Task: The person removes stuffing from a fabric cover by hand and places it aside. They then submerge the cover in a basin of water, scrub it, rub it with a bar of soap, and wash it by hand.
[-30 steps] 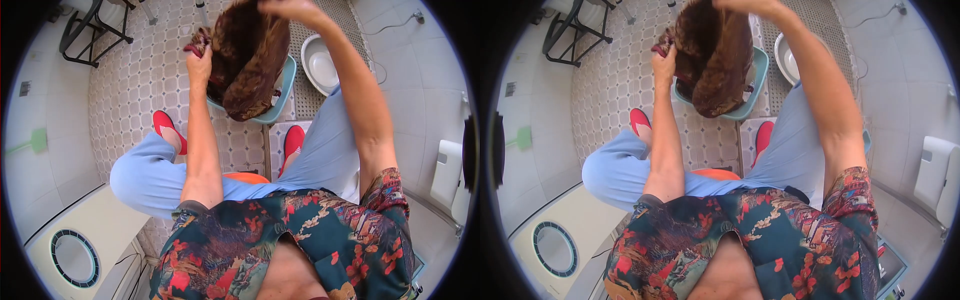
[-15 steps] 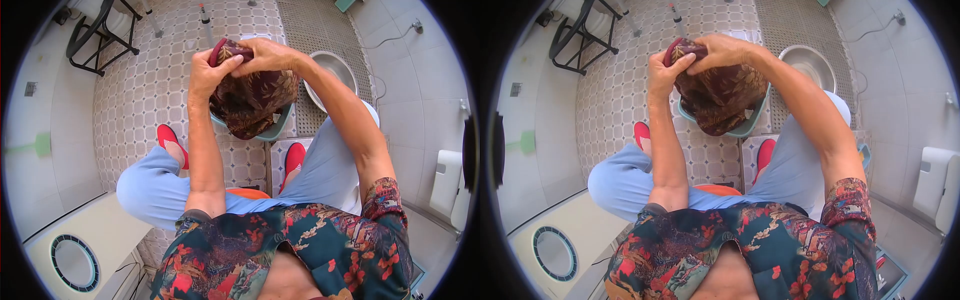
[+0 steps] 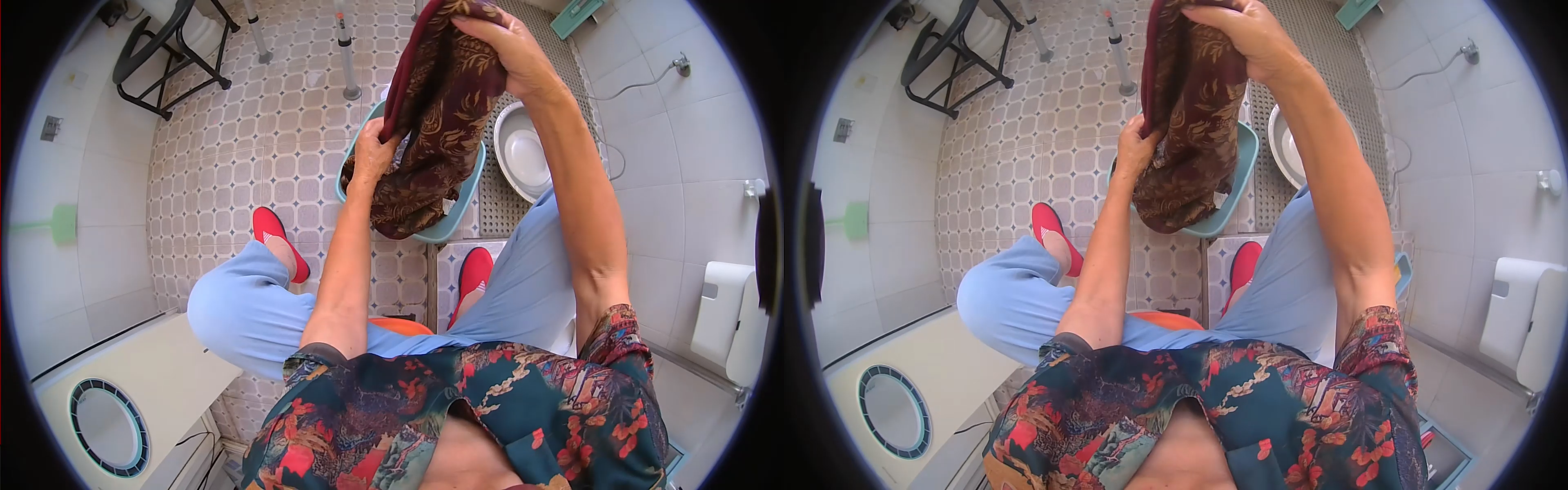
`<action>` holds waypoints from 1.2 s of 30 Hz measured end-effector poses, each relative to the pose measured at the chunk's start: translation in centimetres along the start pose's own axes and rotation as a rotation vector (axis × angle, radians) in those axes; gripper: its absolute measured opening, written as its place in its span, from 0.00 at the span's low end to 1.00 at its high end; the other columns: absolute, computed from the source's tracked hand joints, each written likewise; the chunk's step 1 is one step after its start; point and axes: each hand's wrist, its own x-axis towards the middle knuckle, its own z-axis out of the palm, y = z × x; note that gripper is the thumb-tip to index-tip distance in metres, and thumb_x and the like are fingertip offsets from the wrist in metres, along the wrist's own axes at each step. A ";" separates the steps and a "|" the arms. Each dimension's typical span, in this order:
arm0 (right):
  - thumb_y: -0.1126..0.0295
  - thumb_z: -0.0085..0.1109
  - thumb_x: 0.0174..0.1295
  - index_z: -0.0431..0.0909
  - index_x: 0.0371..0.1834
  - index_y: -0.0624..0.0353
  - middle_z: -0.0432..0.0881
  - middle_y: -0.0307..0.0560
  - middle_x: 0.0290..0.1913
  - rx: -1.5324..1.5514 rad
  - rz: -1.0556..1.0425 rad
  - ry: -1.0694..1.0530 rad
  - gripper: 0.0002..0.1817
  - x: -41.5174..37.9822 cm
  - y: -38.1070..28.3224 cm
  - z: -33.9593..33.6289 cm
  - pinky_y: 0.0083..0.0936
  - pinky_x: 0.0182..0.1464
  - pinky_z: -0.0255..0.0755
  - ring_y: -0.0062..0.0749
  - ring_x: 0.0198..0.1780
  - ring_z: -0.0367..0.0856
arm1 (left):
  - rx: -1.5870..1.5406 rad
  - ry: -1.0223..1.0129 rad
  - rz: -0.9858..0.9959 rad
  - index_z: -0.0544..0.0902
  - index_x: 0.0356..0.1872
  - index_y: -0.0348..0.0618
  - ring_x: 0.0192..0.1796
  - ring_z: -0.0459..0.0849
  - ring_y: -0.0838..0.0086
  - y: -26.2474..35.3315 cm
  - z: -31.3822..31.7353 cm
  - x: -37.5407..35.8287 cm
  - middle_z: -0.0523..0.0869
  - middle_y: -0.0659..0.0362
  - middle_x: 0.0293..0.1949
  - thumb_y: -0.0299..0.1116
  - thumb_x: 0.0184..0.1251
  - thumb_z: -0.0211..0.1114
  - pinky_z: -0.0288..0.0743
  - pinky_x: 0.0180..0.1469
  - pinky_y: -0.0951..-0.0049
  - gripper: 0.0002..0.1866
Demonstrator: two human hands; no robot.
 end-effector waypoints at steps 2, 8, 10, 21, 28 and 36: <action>0.79 0.56 0.60 0.77 0.50 0.63 0.83 0.42 0.42 -0.017 -0.024 -0.022 0.15 0.9 0.4 -1.5 0.26 0.49 0.75 0.27 0.44 0.81 | -0.275 0.030 -0.205 0.82 0.50 0.37 0.42 0.81 0.79 -0.4 -0.2 0.2 0.86 0.61 0.41 0.32 0.62 0.66 0.73 0.48 0.76 0.16; 0.70 0.62 0.60 0.70 0.60 0.57 0.78 0.46 0.52 -0.706 -0.215 0.227 0.24 1.9 3.9 -4.9 0.26 0.51 0.74 0.31 0.50 0.78 | -1.223 -0.106 -0.490 0.78 0.55 0.35 0.52 0.83 0.63 0.5 -2.6 -0.4 0.85 0.52 0.49 0.39 0.61 0.65 0.74 0.59 0.62 0.24; 0.85 0.50 0.53 0.73 0.64 0.54 0.82 0.46 0.49 -0.638 -0.210 0.151 0.32 2.7 6.6 -5.4 0.21 0.50 0.75 0.29 0.48 0.80 | -1.369 -0.116 -0.458 0.77 0.57 0.36 0.55 0.82 0.60 1.5 -2.5 -0.4 0.83 0.49 0.52 0.44 0.61 0.66 0.73 0.62 0.57 0.27; 0.62 0.67 0.58 0.66 0.64 0.58 0.75 0.45 0.53 -1.248 -0.087 -0.278 0.32 -7.2 10.5 8.6 0.26 0.55 0.71 0.31 0.52 0.75 | -1.222 0.198 -0.409 0.78 0.53 0.48 0.53 0.76 0.75 6.3 0.6 -1.1 0.80 0.65 0.47 0.51 0.73 0.54 0.69 0.59 0.71 0.20; 0.49 0.46 0.67 0.83 0.32 0.56 0.82 0.62 0.25 -1.475 -0.208 0.040 0.23 0.0 13.7 2.2 0.47 0.32 0.78 0.60 0.27 0.83 | -1.378 0.125 -0.686 0.76 0.29 0.50 0.37 0.80 0.74 4.5 2.4 1.6 0.80 0.65 0.30 0.46 0.69 0.56 0.75 0.46 0.73 0.14; 0.47 0.40 0.69 0.82 0.37 0.62 0.84 0.65 0.33 -1.395 -0.123 -0.099 0.28 -1.0 14.8 2.9 0.51 0.43 0.77 0.62 0.36 0.84 | -1.236 0.214 -0.795 0.76 0.24 0.50 0.24 0.74 0.76 4.6 0.8 3.6 0.77 0.64 0.23 0.37 0.65 0.59 0.71 0.29 0.73 0.09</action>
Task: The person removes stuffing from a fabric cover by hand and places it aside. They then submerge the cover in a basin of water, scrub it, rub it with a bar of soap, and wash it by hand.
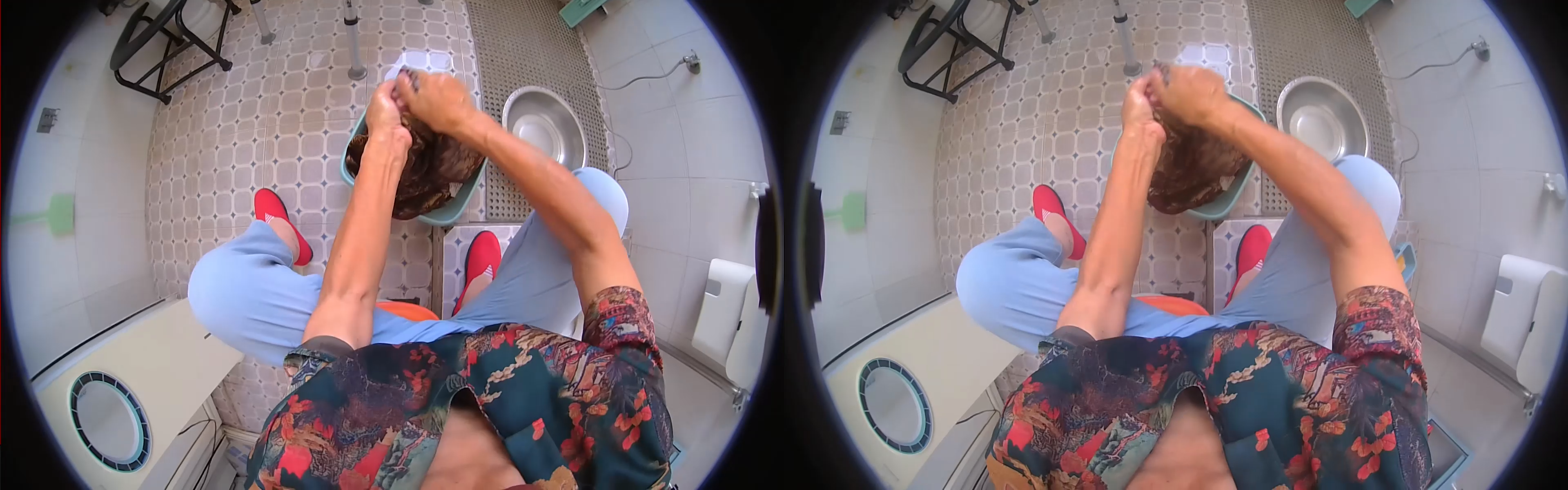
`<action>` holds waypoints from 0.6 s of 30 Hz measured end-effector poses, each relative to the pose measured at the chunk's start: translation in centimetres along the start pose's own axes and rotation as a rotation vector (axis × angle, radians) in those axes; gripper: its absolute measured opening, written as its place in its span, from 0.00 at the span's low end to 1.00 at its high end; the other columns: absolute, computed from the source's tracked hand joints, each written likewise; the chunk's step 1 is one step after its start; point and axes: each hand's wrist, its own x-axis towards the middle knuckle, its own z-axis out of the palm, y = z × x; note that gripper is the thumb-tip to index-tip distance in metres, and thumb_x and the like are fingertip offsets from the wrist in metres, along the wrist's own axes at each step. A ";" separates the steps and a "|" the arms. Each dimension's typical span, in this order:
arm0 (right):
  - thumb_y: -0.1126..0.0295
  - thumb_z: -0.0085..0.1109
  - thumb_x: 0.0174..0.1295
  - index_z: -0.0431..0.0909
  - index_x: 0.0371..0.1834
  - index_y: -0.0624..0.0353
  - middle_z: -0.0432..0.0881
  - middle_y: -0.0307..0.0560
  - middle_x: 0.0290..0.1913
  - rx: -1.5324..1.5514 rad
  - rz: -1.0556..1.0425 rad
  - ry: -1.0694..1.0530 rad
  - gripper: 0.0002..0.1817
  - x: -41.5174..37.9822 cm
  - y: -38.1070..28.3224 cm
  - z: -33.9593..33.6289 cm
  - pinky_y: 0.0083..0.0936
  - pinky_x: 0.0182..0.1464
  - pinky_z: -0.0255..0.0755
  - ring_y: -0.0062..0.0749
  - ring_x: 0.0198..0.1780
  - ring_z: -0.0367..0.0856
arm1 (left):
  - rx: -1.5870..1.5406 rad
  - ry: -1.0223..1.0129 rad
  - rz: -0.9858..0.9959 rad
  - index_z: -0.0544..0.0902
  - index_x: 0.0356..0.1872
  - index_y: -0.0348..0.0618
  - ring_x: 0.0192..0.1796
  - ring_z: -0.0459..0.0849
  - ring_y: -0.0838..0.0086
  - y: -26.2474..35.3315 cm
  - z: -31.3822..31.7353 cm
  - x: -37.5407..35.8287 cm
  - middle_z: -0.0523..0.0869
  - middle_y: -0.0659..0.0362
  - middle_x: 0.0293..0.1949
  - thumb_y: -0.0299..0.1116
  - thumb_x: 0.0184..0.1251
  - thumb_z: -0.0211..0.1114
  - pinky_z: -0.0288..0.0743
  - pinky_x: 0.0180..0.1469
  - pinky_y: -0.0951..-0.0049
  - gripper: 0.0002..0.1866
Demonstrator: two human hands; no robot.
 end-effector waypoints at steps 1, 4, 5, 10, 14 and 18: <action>0.46 0.40 0.69 0.80 0.45 0.60 0.84 0.66 0.35 0.034 0.130 -0.034 0.28 0.1 -1.1 -2.6 0.50 0.46 0.77 0.62 0.40 0.83 | -0.003 0.016 0.013 0.76 0.24 0.50 0.24 0.73 0.76 0.1 0.6 -0.4 0.77 0.63 0.23 0.36 0.64 0.59 0.70 0.28 0.73 0.09; 0.43 0.46 0.66 0.78 0.53 0.59 0.85 0.60 0.40 0.440 0.037 0.161 0.30 1.2 1.6 -1.8 0.43 0.50 0.76 0.55 0.43 0.85 | 0.140 0.046 0.195 0.78 0.26 0.43 0.26 0.76 0.75 1.7 3.6 -1.0 0.79 0.61 0.25 0.36 0.65 0.62 0.72 0.30 0.73 0.10; 0.43 0.46 0.66 0.78 0.53 0.59 0.85 0.60 0.40 0.449 0.059 0.151 0.30 0.2 1.0 -2.1 0.43 0.50 0.76 0.55 0.43 0.85 | 0.083 -0.008 0.187 0.79 0.27 0.43 0.28 0.78 0.75 2.7 4.4 -1.8 0.80 0.61 0.26 0.37 0.65 0.62 0.73 0.32 0.73 0.10; 0.56 0.71 0.55 0.64 0.66 0.60 0.75 0.44 0.51 0.845 -0.371 -0.026 0.39 0.9 0.5 -4.6 0.26 0.57 0.69 0.30 0.54 0.73 | 0.042 -0.265 0.183 0.81 0.44 0.35 0.47 0.82 0.67 5.8 5.5 -3.2 0.84 0.51 0.40 0.43 0.61 0.68 0.75 0.52 0.67 0.20; 0.52 0.74 0.50 0.73 0.58 0.63 0.78 0.45 0.50 1.033 -0.159 -0.035 0.37 1.1 -0.9 -7.7 0.25 0.56 0.70 0.28 0.53 0.75 | 0.122 -0.506 0.304 0.72 0.60 0.34 0.57 0.77 0.67 6.8 7.2 -6.7 0.79 0.53 0.53 0.34 0.66 0.56 0.67 0.63 0.68 0.22; 0.61 0.65 0.55 0.81 0.45 0.64 0.85 0.48 0.37 0.849 0.242 0.222 0.19 1.0 -0.7 -9.9 0.27 0.44 0.77 0.30 0.40 0.83 | 0.991 -0.275 0.891 0.67 0.67 0.35 0.64 0.72 0.61 7.3 8.1 -8.9 0.75 0.46 0.58 0.45 0.58 0.71 0.70 0.62 0.62 0.39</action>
